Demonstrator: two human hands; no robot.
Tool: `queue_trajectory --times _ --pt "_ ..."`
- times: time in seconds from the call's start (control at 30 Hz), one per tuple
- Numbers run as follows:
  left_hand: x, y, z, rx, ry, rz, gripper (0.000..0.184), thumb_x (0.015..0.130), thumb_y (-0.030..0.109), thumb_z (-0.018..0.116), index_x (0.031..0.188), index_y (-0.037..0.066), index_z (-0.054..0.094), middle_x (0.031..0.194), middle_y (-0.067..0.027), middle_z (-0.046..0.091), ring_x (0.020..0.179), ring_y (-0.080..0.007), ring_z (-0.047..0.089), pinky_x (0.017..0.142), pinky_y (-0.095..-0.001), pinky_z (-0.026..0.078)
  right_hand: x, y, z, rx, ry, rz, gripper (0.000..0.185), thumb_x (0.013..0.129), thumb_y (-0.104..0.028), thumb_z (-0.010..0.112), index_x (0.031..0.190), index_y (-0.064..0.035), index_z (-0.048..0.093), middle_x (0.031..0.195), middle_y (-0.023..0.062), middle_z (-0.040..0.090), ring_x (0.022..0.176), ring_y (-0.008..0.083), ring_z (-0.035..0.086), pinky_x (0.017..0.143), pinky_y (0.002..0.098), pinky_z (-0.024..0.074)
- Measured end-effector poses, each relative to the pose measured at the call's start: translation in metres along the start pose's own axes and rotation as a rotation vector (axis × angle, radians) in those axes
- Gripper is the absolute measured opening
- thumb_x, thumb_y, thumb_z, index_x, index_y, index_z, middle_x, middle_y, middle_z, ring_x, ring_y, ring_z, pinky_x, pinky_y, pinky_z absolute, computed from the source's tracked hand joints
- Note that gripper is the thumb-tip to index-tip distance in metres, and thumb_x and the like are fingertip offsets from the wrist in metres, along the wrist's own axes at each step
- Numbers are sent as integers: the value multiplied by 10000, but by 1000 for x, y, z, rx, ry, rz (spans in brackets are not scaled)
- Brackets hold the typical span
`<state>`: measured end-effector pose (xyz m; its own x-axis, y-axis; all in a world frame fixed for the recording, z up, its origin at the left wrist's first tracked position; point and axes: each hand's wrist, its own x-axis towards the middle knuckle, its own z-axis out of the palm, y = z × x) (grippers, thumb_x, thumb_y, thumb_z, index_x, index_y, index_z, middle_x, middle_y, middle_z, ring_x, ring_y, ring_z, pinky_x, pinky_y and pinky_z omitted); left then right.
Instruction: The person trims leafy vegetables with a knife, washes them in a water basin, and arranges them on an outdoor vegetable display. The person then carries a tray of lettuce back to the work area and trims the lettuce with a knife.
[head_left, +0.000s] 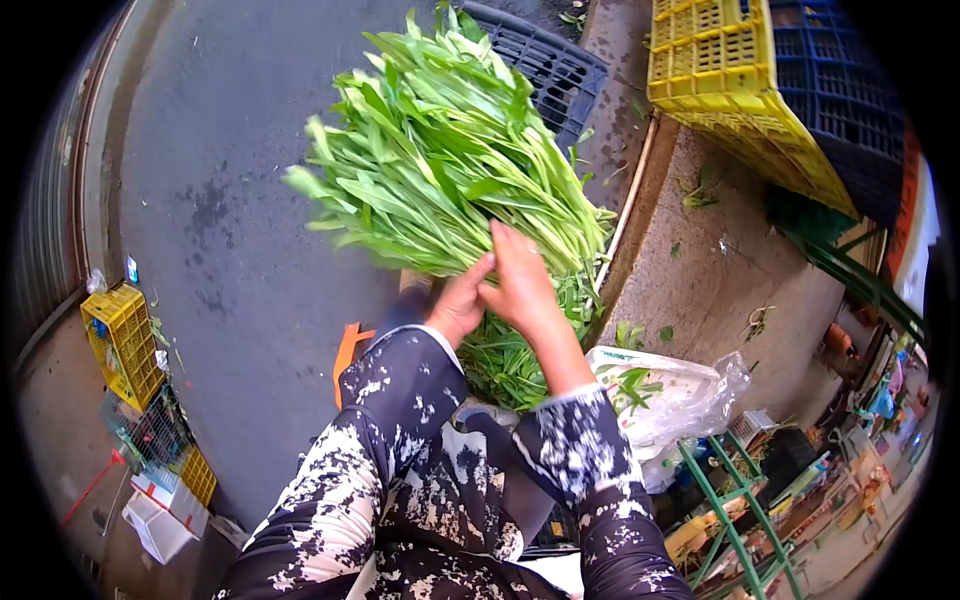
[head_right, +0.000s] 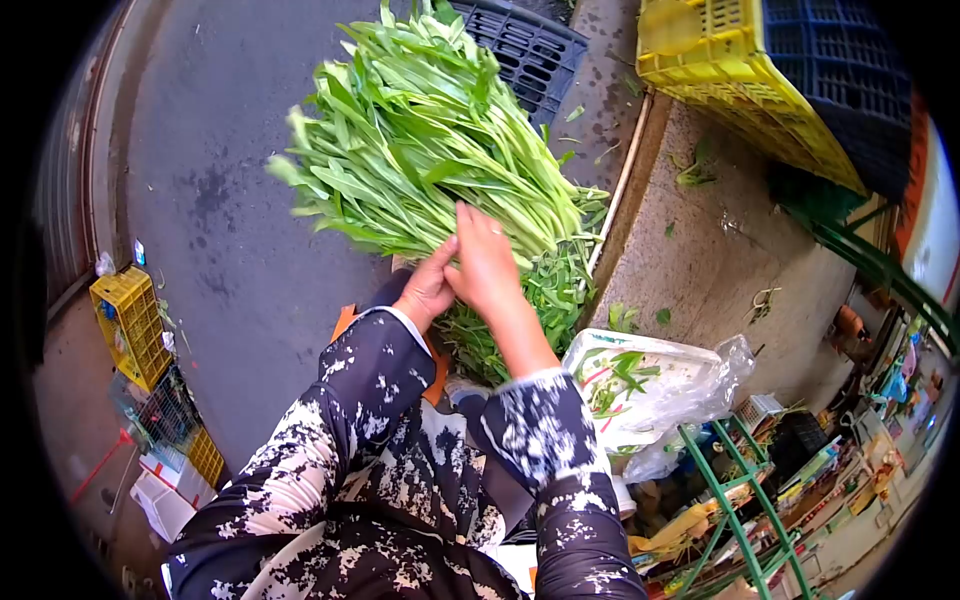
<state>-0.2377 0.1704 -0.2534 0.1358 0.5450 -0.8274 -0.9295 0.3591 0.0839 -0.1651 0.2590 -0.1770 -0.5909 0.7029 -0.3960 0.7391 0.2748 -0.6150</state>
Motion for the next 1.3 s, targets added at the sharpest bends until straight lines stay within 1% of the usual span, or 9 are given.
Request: queue_trajectory --times 0.1,0.17,0.3,0.57,0.67,0.9,1.03,1.1,1.3 --pt "-4 2 18 -12 84 75 619 674 250 743 1180 64 438 1138 -40 508 1085 -184 433 950 -340 314 1 18 -29 633 273 446 349 754 -237 653 1016 -14 595 935 134 616 909 226 571 828 321 443" --pt "1 -3 12 -29 75 100 631 671 239 744 1192 75 427 1146 -45 499 1093 -188 429 965 -332 304 28 48 -50 500 487 416 441 788 -323 609 1093 -10 549 999 147 584 950 225 552 837 325 435" --pt "3 -1 7 -49 47 69 666 665 225 745 1214 72 400 1170 -51 480 1108 -194 419 979 -328 291 99 107 -51 226 380 424 658 825 -557 401 1193 -16 467 1184 212 458 1107 314 438 962 364 297" --pt "9 1 15 70 199 147 657 655 212 731 1209 66 408 1165 -60 469 1113 -189 397 983 -323 266 109 102 -17 687 -43 624 802 827 -660 204 1332 -42 289 1332 147 359 1244 233 312 1023 305 209" --pt "3 12 10 162 168 171 606 670 182 699 1194 52 422 1144 -60 487 1094 -189 420 972 -324 288 97 102 -22 391 -202 635 774 819 -668 145 1307 -107 360 1298 183 394 1228 307 338 1012 331 227" --pt "-7 29 -23 -37 -2 15 503 700 141 645 1154 34 456 1092 -82 538 1018 -206 506 929 -336 376 84 89 -16 420 -447 683 708 873 -567 200 1200 4 462 1182 186 504 1101 300 464 944 333 320" --pt "-16 38 -16 -154 -47 8 532 679 150 642 1162 29 456 1093 -89 544 1010 -219 525 920 -347 399 79 75 -26 1002 -411 1031 543 838 -491 453 1089 -18 547 939 82 610 750 177 593 675 292 493" --pt "-17 42 -12 -217 -19 -23 555 652 155 690 1148 35 471 1068 -78 546 1008 -205 506 928 -334 382 62 38 -38 1276 -77 1096 445 839 -416 501 1068 -40 563 902 63 621 686 181 598 639 288 500" --pt "-11 37 -27 -325 -141 -156 548 647 115 655 1156 23 474 1078 -110 564 993 -244 548 913 -381 419 47 42 -36 1343 -109 1075 459 833 -396 511 1141 -56 513 998 71 592 802 199 588 700 305 494"
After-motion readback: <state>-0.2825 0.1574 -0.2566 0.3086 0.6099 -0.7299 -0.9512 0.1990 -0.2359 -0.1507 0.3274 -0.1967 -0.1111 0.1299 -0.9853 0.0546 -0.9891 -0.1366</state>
